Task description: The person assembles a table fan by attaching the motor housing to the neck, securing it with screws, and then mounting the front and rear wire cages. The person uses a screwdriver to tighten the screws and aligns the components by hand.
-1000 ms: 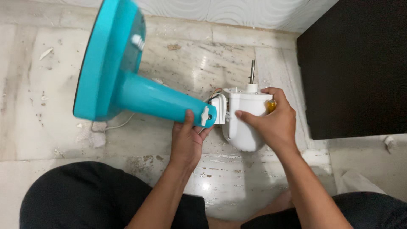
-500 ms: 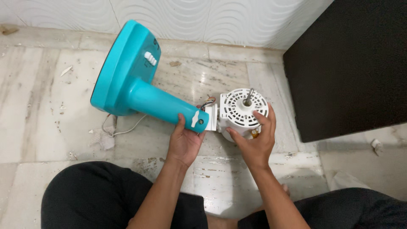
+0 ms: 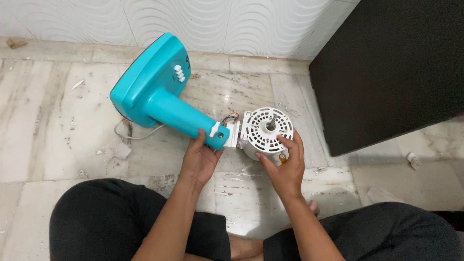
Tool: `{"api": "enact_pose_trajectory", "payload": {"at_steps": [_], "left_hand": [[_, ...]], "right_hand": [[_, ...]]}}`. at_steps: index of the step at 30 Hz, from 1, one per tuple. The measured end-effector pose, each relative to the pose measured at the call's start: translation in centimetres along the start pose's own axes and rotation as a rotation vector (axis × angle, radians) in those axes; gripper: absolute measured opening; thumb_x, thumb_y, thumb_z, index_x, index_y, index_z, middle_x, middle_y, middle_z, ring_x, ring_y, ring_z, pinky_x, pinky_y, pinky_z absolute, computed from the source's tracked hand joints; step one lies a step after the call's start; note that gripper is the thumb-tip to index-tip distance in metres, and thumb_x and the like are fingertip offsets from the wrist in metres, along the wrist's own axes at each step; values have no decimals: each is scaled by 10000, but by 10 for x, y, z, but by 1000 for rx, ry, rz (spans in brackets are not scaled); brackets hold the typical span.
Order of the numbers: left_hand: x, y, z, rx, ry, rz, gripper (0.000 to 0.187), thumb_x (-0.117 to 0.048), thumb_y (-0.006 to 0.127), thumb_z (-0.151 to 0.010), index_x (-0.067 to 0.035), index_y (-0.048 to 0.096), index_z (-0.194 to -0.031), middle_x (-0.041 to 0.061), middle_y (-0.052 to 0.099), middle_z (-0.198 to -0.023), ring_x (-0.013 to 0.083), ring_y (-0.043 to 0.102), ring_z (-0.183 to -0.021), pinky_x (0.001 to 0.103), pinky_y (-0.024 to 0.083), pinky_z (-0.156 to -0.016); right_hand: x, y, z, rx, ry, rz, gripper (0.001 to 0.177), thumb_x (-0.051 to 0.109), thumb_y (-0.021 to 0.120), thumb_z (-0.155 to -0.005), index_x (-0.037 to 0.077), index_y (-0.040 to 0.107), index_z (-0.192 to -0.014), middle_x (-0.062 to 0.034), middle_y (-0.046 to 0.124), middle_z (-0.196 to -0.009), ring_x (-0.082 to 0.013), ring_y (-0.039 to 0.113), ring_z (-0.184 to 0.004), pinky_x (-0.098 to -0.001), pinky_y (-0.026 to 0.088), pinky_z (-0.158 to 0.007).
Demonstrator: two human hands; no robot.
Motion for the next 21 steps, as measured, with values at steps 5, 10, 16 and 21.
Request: {"api": "enact_pose_trajectory", "payload": {"at_steps": [5, 10, 16, 21], "left_hand": [[-7, 4, 3, -36, -30, -107, 584, -311, 688, -909, -200, 442, -1427, 45, 564, -1360, 231, 578, -1233, 470, 491, -1068], [-18, 8, 6, -64, -9, -268, 533, -290, 686, -914, -176, 458, -1383, 47, 606, -1283, 214, 628, -1138, 448, 542, -970], [-18, 20, 10, -117, 102, -403, 459, -304, 683, -937, -101, 505, -1308, 70, 664, -1189, 194, 689, -1018, 388, 604, -829], [-7, 30, 21, -162, 161, -363, 442, -291, 689, -931, -115, 506, -1292, 58, 654, -1159, 186, 679, -1001, 391, 595, -817]], "right_hand": [[1, -4, -6, -2, -13, -11, 618, 116, 924, -715, 62, 581, -1226, -201, 525, -1480, -353, 561, -1359, -415, 488, -1105], [3, -3, 1, -34, -24, 36, 613, 124, 932, -700, 57, 593, -1206, -213, 521, -1469, -364, 560, -1354, -418, 490, -1104], [4, -6, 11, -58, -23, 34, 603, 100, 934, -685, 31, 595, -1178, -209, 502, -1462, -363, 552, -1351, -417, 498, -1099], [-6, -7, 2, -40, 36, -143, 570, 61, 902, -712, 31, 617, -1205, -183, 495, -1482, -297, 573, -1347, -386, 526, -1118]]}}
Point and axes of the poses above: each hand's wrist, its own z-axis away from the middle knuckle, its own y-axis out of the palm, x = y × z, the point moved 2 cm from there along -z, towards the middle knuckle
